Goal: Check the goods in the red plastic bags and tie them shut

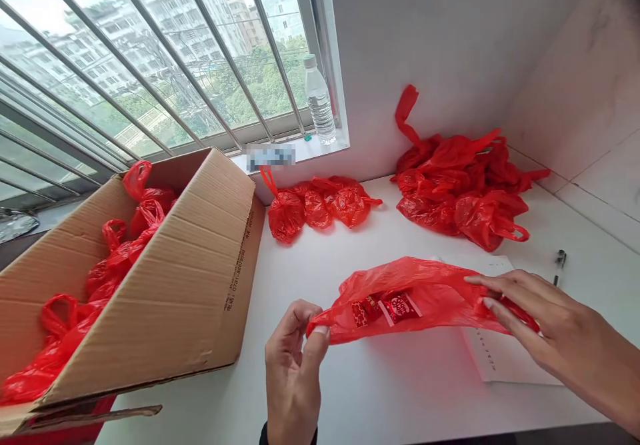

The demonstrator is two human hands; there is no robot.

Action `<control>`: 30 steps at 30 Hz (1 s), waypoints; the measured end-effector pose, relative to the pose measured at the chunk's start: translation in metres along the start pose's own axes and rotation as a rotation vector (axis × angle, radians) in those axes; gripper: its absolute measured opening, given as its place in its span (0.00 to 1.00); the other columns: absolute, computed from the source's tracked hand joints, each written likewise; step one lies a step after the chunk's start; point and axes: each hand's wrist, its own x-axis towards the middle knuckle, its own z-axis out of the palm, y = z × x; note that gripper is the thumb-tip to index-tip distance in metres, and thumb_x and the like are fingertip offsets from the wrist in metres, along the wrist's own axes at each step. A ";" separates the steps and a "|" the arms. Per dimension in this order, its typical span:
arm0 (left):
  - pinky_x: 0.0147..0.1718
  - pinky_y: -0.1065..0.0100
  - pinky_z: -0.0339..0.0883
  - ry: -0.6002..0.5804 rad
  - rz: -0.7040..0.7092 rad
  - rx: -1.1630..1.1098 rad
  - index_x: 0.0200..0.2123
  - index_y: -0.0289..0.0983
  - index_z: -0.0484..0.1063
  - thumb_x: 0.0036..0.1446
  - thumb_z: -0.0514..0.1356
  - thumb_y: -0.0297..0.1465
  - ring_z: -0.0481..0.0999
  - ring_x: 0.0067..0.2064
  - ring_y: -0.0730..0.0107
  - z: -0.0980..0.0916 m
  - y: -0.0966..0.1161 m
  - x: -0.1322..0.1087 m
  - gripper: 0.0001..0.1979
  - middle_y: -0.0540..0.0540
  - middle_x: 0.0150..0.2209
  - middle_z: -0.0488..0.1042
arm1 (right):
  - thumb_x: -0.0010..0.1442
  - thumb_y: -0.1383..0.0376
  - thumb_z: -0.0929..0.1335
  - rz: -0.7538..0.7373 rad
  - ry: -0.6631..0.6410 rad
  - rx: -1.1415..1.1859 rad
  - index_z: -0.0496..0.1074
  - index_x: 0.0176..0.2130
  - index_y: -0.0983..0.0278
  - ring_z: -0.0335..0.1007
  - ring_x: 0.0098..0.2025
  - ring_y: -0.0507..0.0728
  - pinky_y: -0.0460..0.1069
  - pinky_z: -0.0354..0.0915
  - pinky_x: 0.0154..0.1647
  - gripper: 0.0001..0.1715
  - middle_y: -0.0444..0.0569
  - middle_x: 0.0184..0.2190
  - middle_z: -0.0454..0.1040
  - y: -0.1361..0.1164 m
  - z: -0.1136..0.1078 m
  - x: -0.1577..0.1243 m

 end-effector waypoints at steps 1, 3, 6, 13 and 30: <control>0.35 0.74 0.64 0.022 0.041 0.000 0.30 0.40 0.69 0.63 0.60 0.37 0.66 0.35 0.71 -0.001 0.002 0.000 0.11 0.51 0.32 0.66 | 0.70 0.54 0.61 0.044 0.013 0.030 0.72 0.54 0.50 0.76 0.38 0.56 0.51 0.73 0.36 0.18 0.46 0.45 0.76 -0.004 -0.005 0.000; 0.40 0.76 0.65 0.102 0.118 0.007 0.29 0.40 0.70 0.62 0.62 0.35 0.69 0.41 0.71 -0.005 0.007 0.000 0.10 0.50 0.38 0.68 | 0.69 0.51 0.62 0.111 0.065 0.077 0.70 0.56 0.48 0.77 0.40 0.56 0.49 0.73 0.34 0.19 0.46 0.49 0.75 -0.014 -0.014 0.002; 0.45 0.75 0.68 0.157 0.178 -0.064 0.31 0.40 0.74 0.61 0.64 0.33 0.72 0.49 0.70 -0.007 0.014 0.006 0.06 0.48 0.47 0.73 | 0.67 0.48 0.63 0.144 0.207 0.157 0.72 0.55 0.46 0.75 0.50 0.59 0.50 0.73 0.41 0.20 0.44 0.51 0.75 -0.027 -0.022 0.009; 0.44 0.64 0.75 0.193 0.100 -0.236 0.41 0.44 0.77 0.59 0.65 0.37 0.80 0.49 0.59 0.004 0.012 0.024 0.08 0.44 0.45 0.81 | 0.68 0.57 0.66 0.030 0.203 0.305 0.71 0.56 0.49 0.73 0.50 0.56 0.46 0.73 0.45 0.18 0.45 0.49 0.72 -0.043 -0.021 0.037; 0.26 0.75 0.65 0.077 -0.090 -0.331 0.55 0.48 0.67 0.64 0.60 0.40 0.65 0.24 0.75 0.064 0.003 0.028 0.17 0.55 0.22 0.63 | 0.68 0.63 0.66 -0.089 0.041 0.362 0.68 0.58 0.49 0.76 0.40 0.51 0.41 0.74 0.40 0.20 0.44 0.42 0.72 -0.060 -0.007 0.065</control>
